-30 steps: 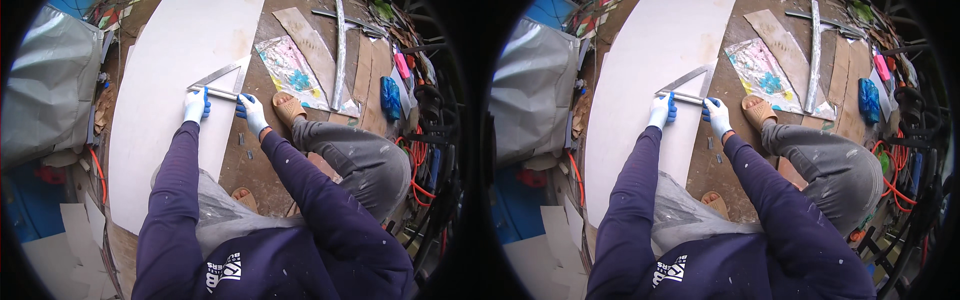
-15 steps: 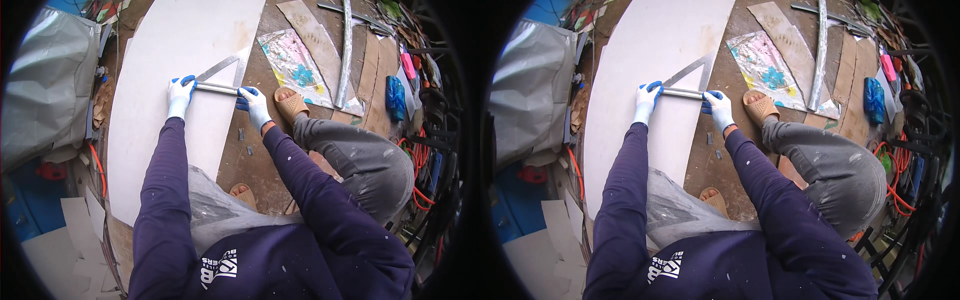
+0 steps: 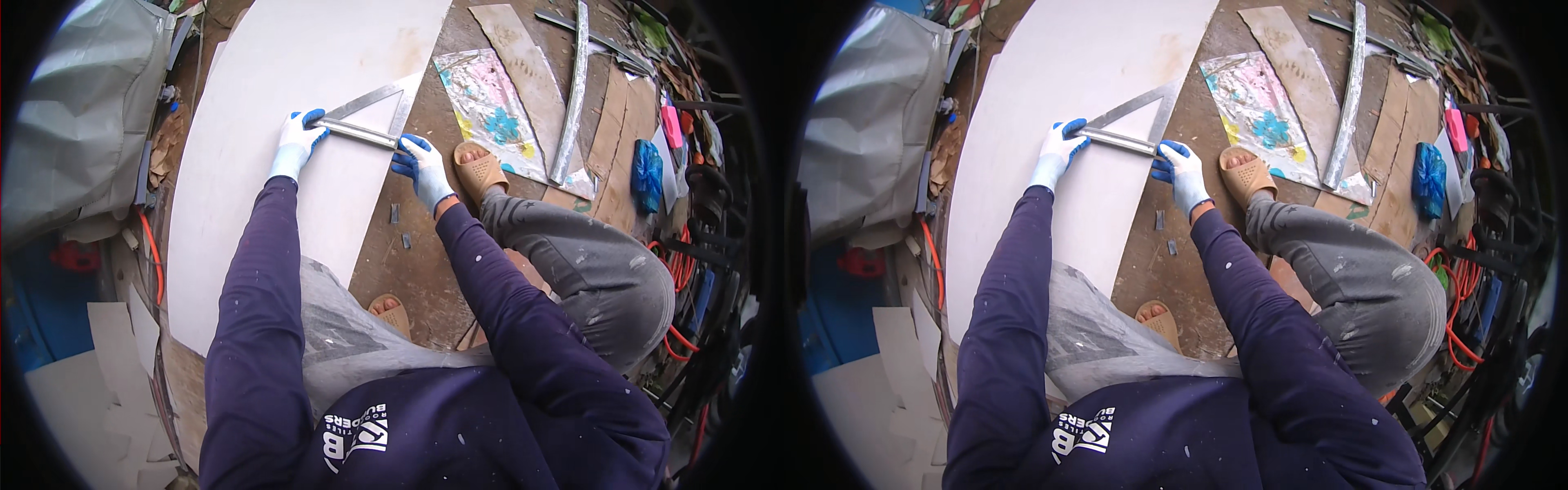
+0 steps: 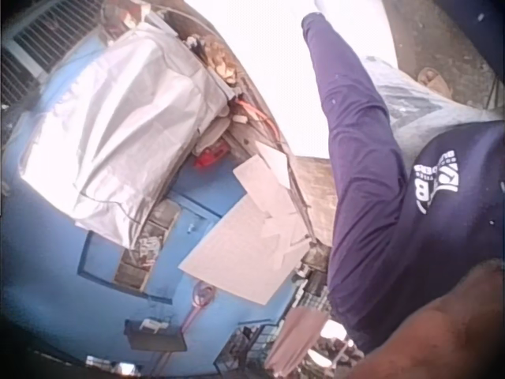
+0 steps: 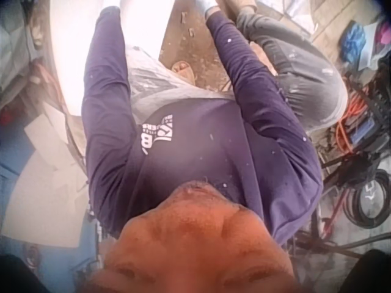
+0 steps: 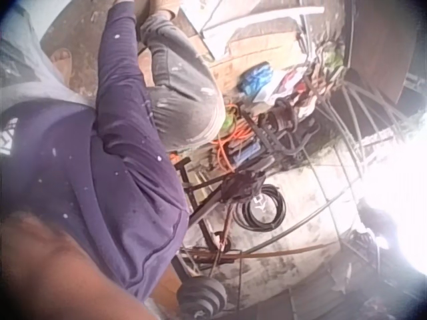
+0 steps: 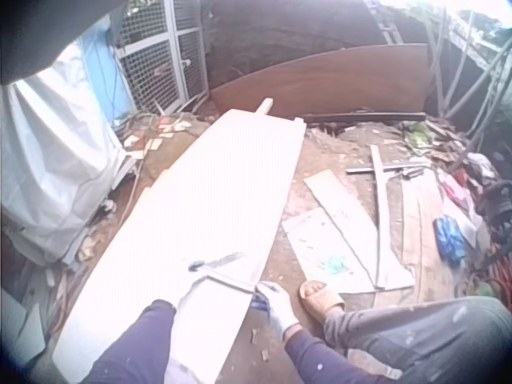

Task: The person puts on gloves, positions a board onto wooden supports, and measures and marks it using a triangle ruler, a tape measure, and a pencil.

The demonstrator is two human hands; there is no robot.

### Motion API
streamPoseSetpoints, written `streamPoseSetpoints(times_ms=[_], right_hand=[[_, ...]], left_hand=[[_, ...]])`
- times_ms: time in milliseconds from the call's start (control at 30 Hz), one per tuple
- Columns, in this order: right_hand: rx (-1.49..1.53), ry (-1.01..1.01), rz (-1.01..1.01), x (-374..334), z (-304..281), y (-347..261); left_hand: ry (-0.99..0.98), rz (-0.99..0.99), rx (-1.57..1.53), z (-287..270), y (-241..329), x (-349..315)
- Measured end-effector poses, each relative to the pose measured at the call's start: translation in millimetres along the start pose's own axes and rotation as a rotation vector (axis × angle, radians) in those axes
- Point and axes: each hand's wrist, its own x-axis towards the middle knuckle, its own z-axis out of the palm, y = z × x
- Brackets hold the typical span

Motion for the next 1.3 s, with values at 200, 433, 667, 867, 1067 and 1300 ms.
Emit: streamPoseSetpoints(times_ms=[200, 433, 667, 867, 1067, 1300], right_hand=[[-0.009, -0.004, -0.002, 1.8, -0.2, 0.9], [-0.019, 0.015, 0.007, 4.4, -0.2, 2.3], [-0.012, 0.001, 0.008, 3.2, 0.6, 0.0], [-0.013, -0.007, -0.007, 2.4, -0.3, 1.7], [0.033, 0.002, 0.017, 5.1, 1.2, -1.1], [-0.106, 0.029, 0.028, 11.1, 2.8, -9.5]], left_hand=[[0.055, 0.016, -0.035, 2.8, -4.5, -0.6], [0.088, 0.015, -0.132, 4.8, -9.4, 0.6], [0.101, 0.017, -0.06, 0.6, 3.7, -5.8], [0.077, -0.023, -0.032, 1.1, 5.6, -5.9], [0.07, -0.017, -0.026, -1.2, 8.7, -7.7], [0.091, 0.003, -0.086, 4.2, -2.5, -2.5]])
